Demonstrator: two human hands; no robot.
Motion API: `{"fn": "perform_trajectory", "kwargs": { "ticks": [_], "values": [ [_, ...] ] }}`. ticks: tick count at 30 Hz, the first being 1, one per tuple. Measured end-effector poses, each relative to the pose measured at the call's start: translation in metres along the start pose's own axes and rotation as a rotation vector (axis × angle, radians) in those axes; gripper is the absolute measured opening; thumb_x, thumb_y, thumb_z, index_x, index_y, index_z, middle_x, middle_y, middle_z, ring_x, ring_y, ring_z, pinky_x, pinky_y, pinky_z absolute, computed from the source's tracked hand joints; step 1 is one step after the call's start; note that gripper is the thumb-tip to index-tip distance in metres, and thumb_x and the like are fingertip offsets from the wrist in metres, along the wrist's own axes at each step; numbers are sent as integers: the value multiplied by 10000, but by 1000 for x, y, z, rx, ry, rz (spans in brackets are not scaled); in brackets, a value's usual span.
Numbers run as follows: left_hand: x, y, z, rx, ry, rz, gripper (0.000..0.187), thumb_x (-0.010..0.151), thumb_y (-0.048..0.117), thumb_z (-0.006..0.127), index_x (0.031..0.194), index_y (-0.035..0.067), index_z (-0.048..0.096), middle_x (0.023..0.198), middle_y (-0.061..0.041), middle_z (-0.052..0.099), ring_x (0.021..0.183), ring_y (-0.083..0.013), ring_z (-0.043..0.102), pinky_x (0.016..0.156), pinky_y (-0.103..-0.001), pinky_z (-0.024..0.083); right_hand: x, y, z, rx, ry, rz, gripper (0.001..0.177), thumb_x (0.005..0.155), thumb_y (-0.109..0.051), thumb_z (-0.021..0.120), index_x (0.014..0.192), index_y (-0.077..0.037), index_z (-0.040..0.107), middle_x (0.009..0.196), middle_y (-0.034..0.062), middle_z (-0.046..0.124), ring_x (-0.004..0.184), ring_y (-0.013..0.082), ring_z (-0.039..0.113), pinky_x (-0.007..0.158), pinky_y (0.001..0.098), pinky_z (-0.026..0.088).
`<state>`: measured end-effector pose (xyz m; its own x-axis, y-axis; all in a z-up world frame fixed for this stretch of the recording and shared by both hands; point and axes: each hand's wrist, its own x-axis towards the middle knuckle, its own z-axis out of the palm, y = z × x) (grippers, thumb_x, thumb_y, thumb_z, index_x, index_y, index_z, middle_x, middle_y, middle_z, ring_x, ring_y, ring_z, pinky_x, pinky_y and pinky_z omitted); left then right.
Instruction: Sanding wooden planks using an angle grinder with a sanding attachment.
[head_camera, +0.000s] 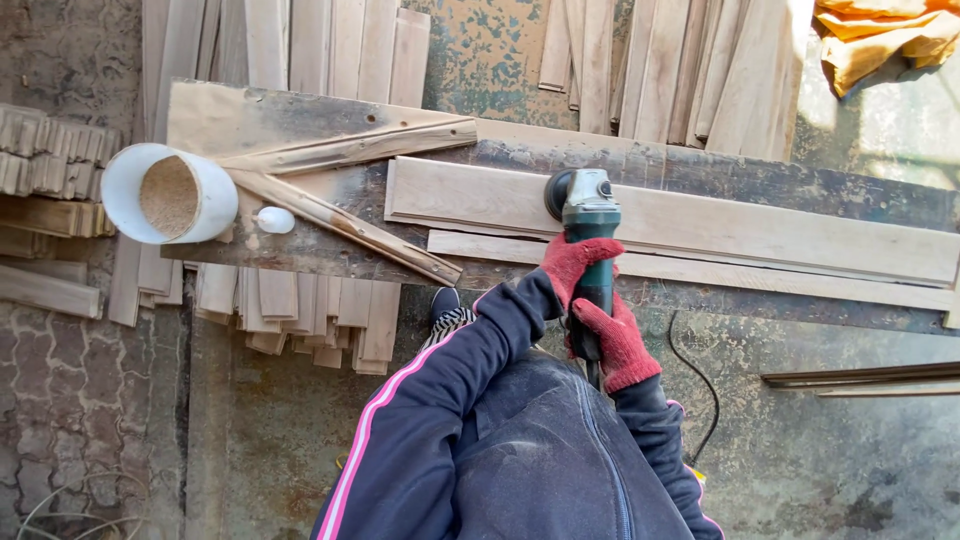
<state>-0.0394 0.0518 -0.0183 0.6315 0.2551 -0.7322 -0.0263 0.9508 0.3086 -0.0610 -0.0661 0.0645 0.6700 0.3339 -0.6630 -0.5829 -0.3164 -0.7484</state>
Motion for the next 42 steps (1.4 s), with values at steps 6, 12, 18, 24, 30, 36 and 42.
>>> {"fn": "perform_trajectory", "kwargs": {
  "ticks": [6,12,18,24,30,36,42],
  "values": [
    [-11,38,-43,-76,53,82,575,606,6,940,1092,19,633,740,-208,692,628,-366,740,544,-506,650,-6,-16,46,-63,-168,20,392,755,-203,861,1006,-28,615,659,256,607,458,383,657,325,496,544],
    [-37,62,-77,-50,177,152,655,562,77,982,1116,34,636,756,-156,687,679,-318,743,608,-504,640,-9,-11,76,-188,-239,118,403,739,-163,885,1009,-5,632,665,273,595,475,393,652,385,476,562],
    [-21,35,-62,-64,90,104,566,607,63,950,1090,41,656,746,-160,693,658,-330,743,596,-498,651,-20,-12,62,-134,-152,103,407,750,-185,875,1035,-37,624,698,241,600,511,381,666,400,480,570],
    [-20,11,-33,19,19,26,584,568,14,942,1067,23,640,707,-184,680,625,-339,738,559,-494,649,-22,13,32,-17,15,75,379,741,-176,877,1015,-52,646,723,212,612,574,358,680,435,501,584],
    [-31,17,-40,61,23,10,603,556,25,949,1069,6,631,692,-204,675,620,-354,735,555,-510,643,-34,16,41,-87,61,50,411,709,-205,902,1010,-56,666,746,184,625,627,309,670,479,498,596],
    [-53,56,-60,2,90,62,633,542,36,960,1077,6,622,727,-194,682,631,-338,736,560,-506,643,-28,15,69,-67,-68,92,353,740,-137,860,981,-23,629,698,258,627,530,393,684,400,492,568],
    [-75,97,-81,25,176,154,654,526,150,978,1076,29,644,728,-73,646,648,-174,675,600,-395,644,-29,4,114,-200,-158,88,397,709,-152,888,1000,-19,651,705,240,631,538,375,689,405,482,574]
  ]
}}
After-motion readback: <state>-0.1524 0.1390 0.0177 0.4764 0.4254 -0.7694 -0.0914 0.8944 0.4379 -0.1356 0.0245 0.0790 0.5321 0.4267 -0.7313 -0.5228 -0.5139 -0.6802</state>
